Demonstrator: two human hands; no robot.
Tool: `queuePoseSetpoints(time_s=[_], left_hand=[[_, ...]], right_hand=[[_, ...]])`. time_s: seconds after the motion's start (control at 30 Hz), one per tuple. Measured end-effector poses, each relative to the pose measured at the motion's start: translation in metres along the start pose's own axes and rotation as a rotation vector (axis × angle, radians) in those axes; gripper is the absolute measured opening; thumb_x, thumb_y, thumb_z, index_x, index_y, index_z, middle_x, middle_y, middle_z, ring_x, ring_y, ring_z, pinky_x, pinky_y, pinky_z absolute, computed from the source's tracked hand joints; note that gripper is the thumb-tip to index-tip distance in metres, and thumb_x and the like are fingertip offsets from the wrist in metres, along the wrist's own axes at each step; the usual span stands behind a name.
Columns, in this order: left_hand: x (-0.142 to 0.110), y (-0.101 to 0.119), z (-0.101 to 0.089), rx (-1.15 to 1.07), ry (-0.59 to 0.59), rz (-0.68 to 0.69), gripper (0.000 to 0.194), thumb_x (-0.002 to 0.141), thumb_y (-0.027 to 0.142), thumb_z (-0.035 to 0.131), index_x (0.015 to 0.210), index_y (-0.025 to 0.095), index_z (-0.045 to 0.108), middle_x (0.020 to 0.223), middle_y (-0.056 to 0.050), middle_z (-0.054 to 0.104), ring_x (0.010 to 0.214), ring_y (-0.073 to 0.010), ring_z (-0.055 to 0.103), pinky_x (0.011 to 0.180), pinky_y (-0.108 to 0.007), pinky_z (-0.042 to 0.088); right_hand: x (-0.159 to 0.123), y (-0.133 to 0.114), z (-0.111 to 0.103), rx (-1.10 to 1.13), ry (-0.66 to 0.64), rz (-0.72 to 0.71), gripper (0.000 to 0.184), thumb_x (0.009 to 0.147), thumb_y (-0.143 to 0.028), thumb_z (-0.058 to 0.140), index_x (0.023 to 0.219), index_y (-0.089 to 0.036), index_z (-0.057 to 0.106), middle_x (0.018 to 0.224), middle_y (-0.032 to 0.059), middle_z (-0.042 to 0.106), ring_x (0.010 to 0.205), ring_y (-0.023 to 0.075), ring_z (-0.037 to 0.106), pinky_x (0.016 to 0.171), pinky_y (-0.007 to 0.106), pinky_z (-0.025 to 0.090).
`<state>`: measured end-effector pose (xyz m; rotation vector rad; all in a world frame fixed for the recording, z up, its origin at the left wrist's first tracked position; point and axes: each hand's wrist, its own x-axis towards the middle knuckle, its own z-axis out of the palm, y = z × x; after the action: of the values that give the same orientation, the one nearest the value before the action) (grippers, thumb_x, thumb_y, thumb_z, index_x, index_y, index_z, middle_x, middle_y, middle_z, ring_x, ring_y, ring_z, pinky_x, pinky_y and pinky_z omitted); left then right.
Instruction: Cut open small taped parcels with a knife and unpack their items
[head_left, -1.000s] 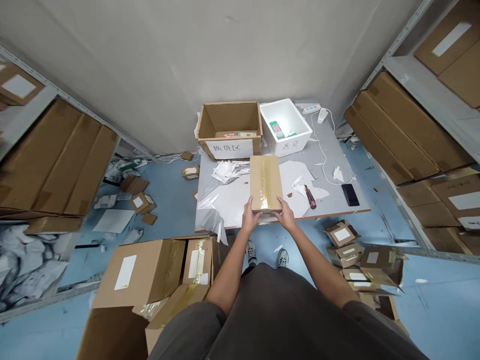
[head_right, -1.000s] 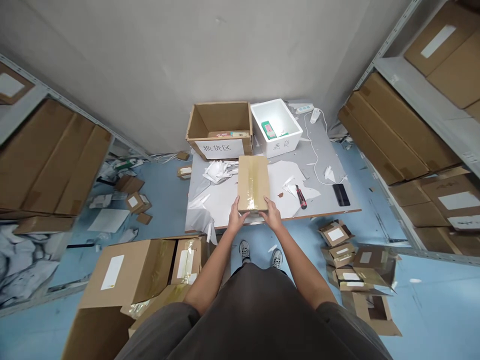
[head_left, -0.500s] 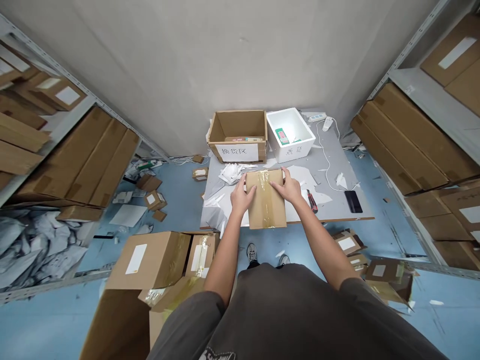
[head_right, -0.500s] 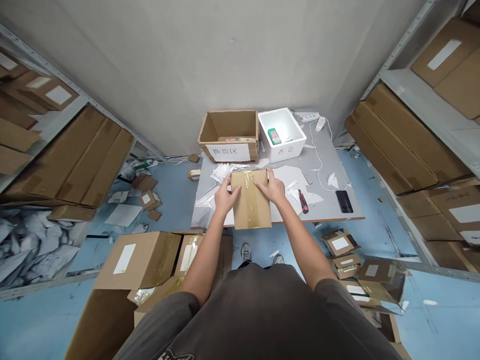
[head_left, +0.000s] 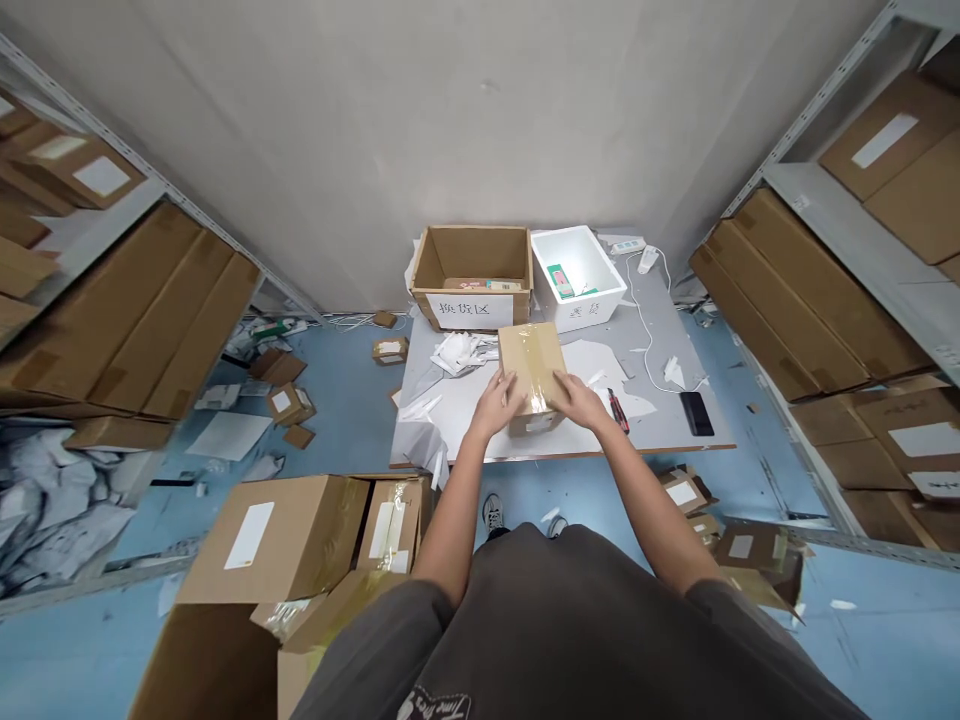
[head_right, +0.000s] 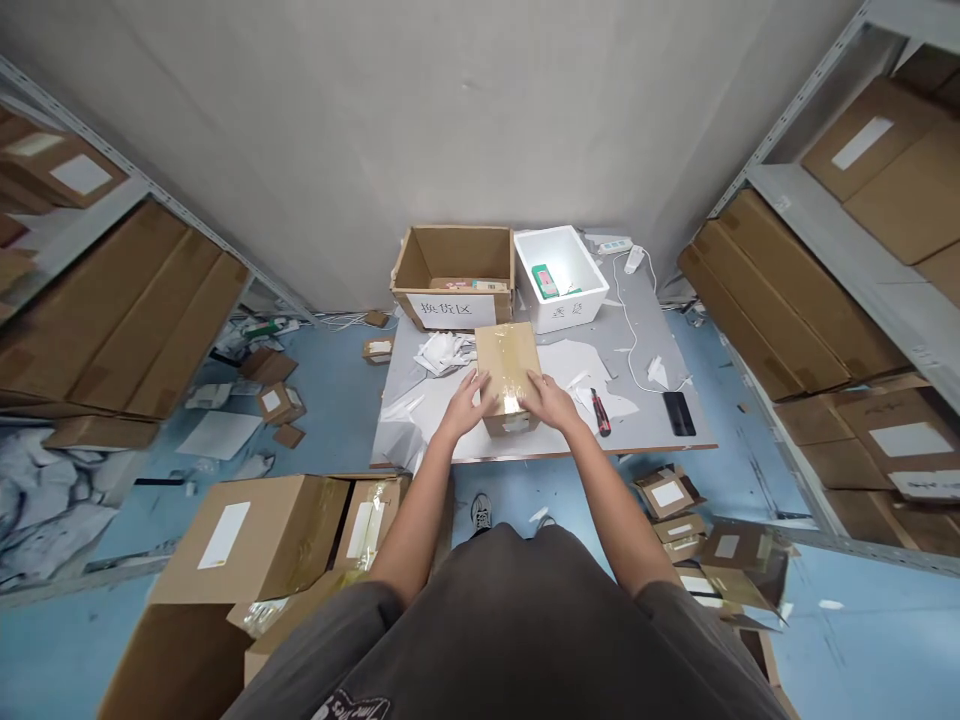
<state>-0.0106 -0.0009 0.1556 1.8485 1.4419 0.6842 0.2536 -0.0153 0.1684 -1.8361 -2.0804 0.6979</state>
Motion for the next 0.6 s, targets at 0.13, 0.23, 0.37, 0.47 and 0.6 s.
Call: queuePoseSetpoints(time_s=[0.13, 0.23, 0.37, 0.47, 0.6], left_hand=[[-0.03, -0.01, 0.018, 0.047, -0.096, 0.007, 0.096, 0.089, 0.044, 0.085, 0.171, 0.027, 0.039, 0.176, -0.016, 0.036, 0.16, -0.0368, 0.042, 0.126, -0.051, 0.044], [-0.036, -0.014, 0.038, 0.056, -0.042, -0.024, 0.084, 0.1, 0.03, 0.071, 0.174, 0.029, 0.031, 0.169, -0.017, 0.046, 0.155, -0.0327, 0.049, 0.122, -0.05, 0.049], [-0.031, -0.017, 0.046, 0.099, -0.01, -0.016, 0.078, 0.102, 0.029, 0.07, 0.172, 0.032, 0.034, 0.163, -0.014, 0.054, 0.15, -0.0318, 0.055, 0.119, -0.048, 0.052], [-0.03, -0.013, 0.036, 0.12, 0.003, 0.011, 0.078, 0.103, 0.031, 0.068, 0.172, 0.029, 0.032, 0.165, -0.015, 0.053, 0.151, -0.032, 0.054, 0.121, -0.048, 0.049], [-0.03, 0.006, 0.008, 0.153, 0.015, -0.021, 0.072, 0.105, 0.04, 0.065, 0.171, 0.027, 0.037, 0.157, -0.014, 0.062, 0.139, -0.0308, 0.065, 0.114, -0.042, 0.052]], right_hand=[[-0.029, 0.013, 0.02, 0.003, -0.02, -0.029, 0.084, 0.097, -0.042, 0.074, 0.171, -0.033, 0.035, 0.155, 0.0137, 0.056, 0.131, 0.0318, 0.064, 0.106, 0.044, 0.055], [-0.03, 0.012, 0.034, -0.001, 0.008, 0.025, 0.078, 0.102, -0.031, 0.066, 0.172, -0.031, 0.033, 0.144, 0.0151, 0.061, 0.123, 0.0305, 0.067, 0.104, 0.044, 0.054], [-0.024, 0.005, 0.035, -0.049, 0.011, 0.063, 0.07, 0.105, -0.033, 0.065, 0.17, -0.031, 0.039, 0.133, 0.0139, 0.064, 0.115, 0.0301, 0.069, 0.1, 0.041, 0.054], [-0.023, -0.007, 0.025, -0.113, -0.016, 0.074, 0.067, 0.107, -0.036, 0.064, 0.169, -0.033, 0.041, 0.131, 0.0131, 0.064, 0.113, 0.0296, 0.07, 0.1, 0.041, 0.053], [-0.021, -0.027, 0.0, -0.201, -0.033, 0.061, 0.065, 0.11, -0.047, 0.056, 0.171, -0.033, 0.038, 0.13, 0.0142, 0.066, 0.106, 0.0306, 0.072, 0.093, 0.038, 0.053]])
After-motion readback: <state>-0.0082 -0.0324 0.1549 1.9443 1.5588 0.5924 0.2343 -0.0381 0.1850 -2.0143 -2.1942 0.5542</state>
